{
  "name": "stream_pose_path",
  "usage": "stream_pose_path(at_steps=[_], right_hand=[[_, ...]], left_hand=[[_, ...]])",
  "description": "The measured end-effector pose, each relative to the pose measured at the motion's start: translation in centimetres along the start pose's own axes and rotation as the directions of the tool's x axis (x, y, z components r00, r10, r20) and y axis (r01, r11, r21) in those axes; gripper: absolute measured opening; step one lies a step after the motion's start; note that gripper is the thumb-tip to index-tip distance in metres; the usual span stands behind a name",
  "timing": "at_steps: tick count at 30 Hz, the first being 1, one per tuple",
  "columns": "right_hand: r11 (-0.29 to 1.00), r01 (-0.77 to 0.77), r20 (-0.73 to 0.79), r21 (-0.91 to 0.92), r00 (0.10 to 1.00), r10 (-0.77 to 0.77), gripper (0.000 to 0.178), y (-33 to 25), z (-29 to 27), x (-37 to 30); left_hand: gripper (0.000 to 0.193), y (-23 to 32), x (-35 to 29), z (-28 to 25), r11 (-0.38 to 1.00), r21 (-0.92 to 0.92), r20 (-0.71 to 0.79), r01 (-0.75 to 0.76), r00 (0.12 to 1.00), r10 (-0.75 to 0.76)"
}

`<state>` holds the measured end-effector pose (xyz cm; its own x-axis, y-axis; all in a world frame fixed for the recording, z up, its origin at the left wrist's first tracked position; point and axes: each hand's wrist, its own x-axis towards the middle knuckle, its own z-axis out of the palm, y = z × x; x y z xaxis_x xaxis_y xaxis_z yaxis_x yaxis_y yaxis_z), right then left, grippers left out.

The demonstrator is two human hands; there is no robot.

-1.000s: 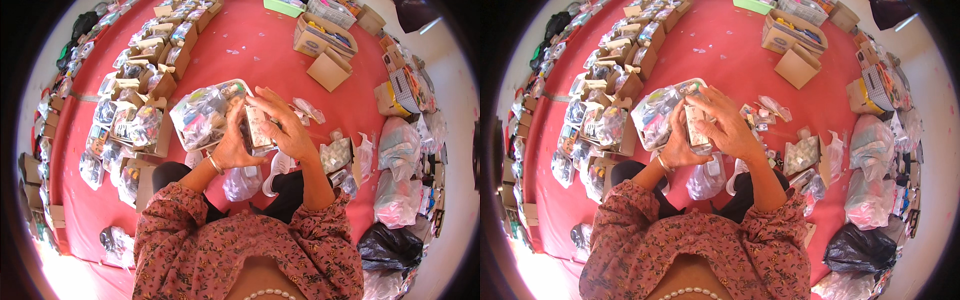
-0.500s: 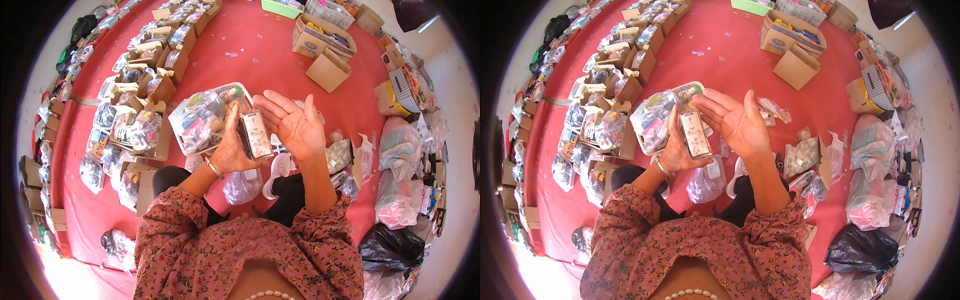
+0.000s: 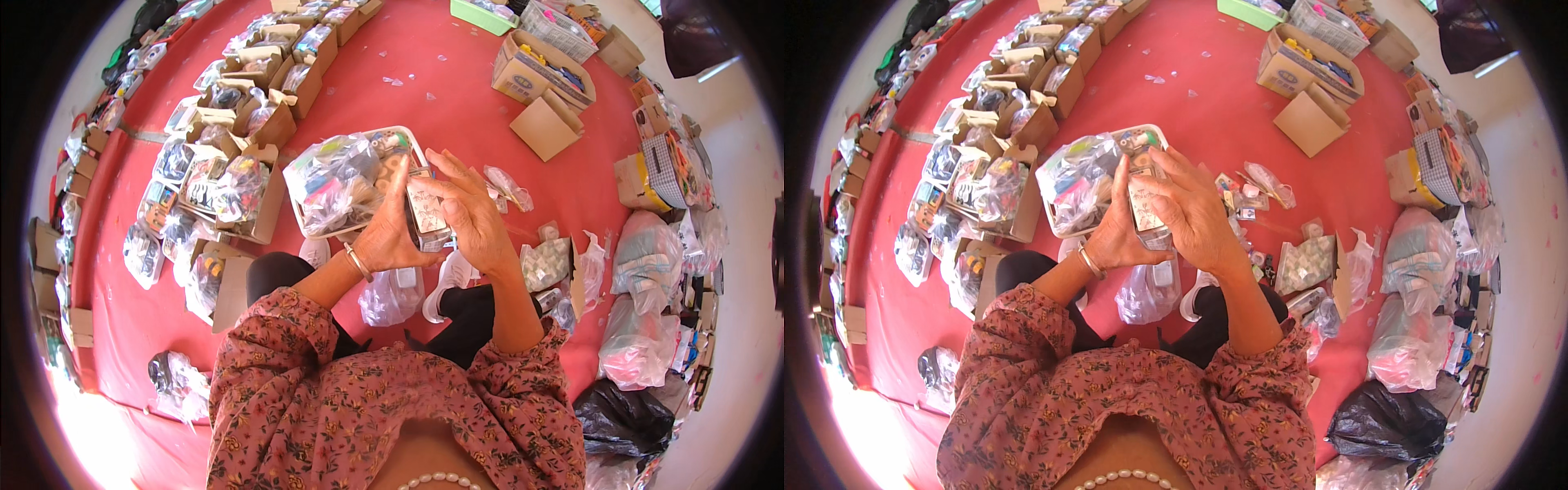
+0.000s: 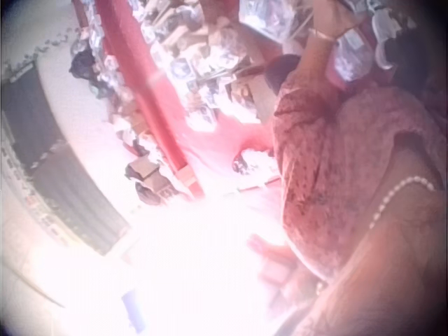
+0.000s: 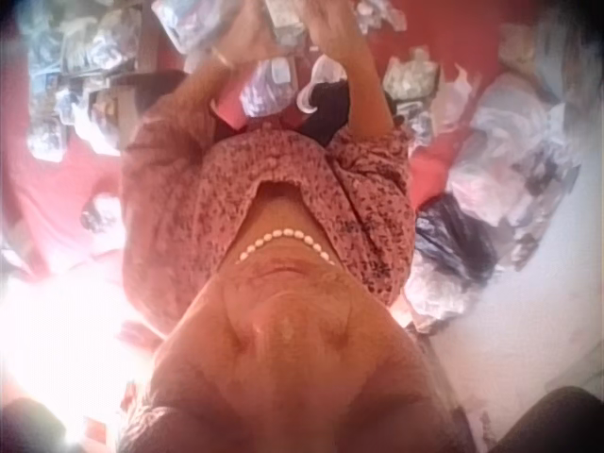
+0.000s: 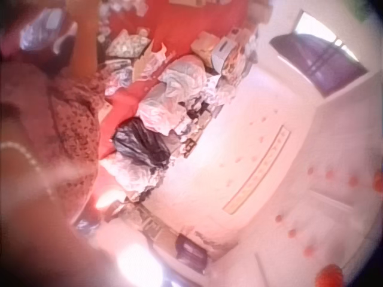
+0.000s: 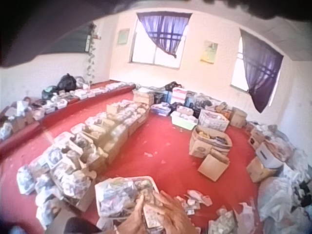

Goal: The person sits on a red floor surrounded by cardboard boxes and plastic bags. They pick up various small items, including a package of white rolls and a small box, inspect them, and place them into a white plastic basket. The person continues to sort through the clutter, moving items from the floor into the basket.

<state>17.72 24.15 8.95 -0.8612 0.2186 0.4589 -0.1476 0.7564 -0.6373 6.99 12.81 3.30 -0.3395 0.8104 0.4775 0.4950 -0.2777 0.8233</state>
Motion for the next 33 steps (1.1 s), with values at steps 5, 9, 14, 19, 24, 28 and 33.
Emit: stream_pose_path(at_steps=[5, 9, 14, 19, 24, 28, 33], right_hand=[[0.929, -0.119, -0.035, 0.349, 0.990, 0.139, 0.037, 0.4, 0.9, -0.1], [0.786, -0.307, -0.036, 0.537, 0.922, 0.385, 0.050, 0.8, -0.3, 0.1], [0.841, -0.244, 0.020, 0.482, 0.963, 0.268, 0.052, 0.9, -0.8, 0.0], [0.925, -0.168, 0.072, 0.342, 0.986, 0.152, 0.075, -0.6, 0.7, 0.3], [0.925, -0.155, 0.072, 0.348, 0.988, 0.138, 0.061, -0.6, 1.6, 0.6], [0.928, -0.179, 0.079, 0.327, 0.984, 0.162, 0.053, -0.7, 2.1, 0.3], [0.985, -0.062, 0.051, 0.162, 0.997, 0.055, 0.052, -0.7, 2.7, 0.4]], left_hand=[[0.117, 0.3, 0.3, -0.5, 0.999, -0.049, 0.028, 0.020, 0.999, -0.019], [0.075, -2.9, 0.0, -1.7, 0.267, -0.892, 0.279, 0.365, 0.909, -0.311], [0.059, -1.5, 0.4, -2.0, -0.198, -0.919, 0.390, 0.340, 0.854, -0.345], [0.060, -1.8, 0.5, -1.8, -0.237, -0.914, 0.393, 0.330, 0.865, -0.313], [0.059, -1.2, 0.3, -1.6, -0.193, -0.916, 0.399, 0.351, 0.844, -0.359], [0.059, -2.1, -0.1, -1.2, -0.170, -0.916, 0.401, 0.363, 0.829, -0.390], [0.066, -2.1, -0.4, -1.1, -0.266, -0.907, 0.408, 0.327, 0.837, -0.365]])
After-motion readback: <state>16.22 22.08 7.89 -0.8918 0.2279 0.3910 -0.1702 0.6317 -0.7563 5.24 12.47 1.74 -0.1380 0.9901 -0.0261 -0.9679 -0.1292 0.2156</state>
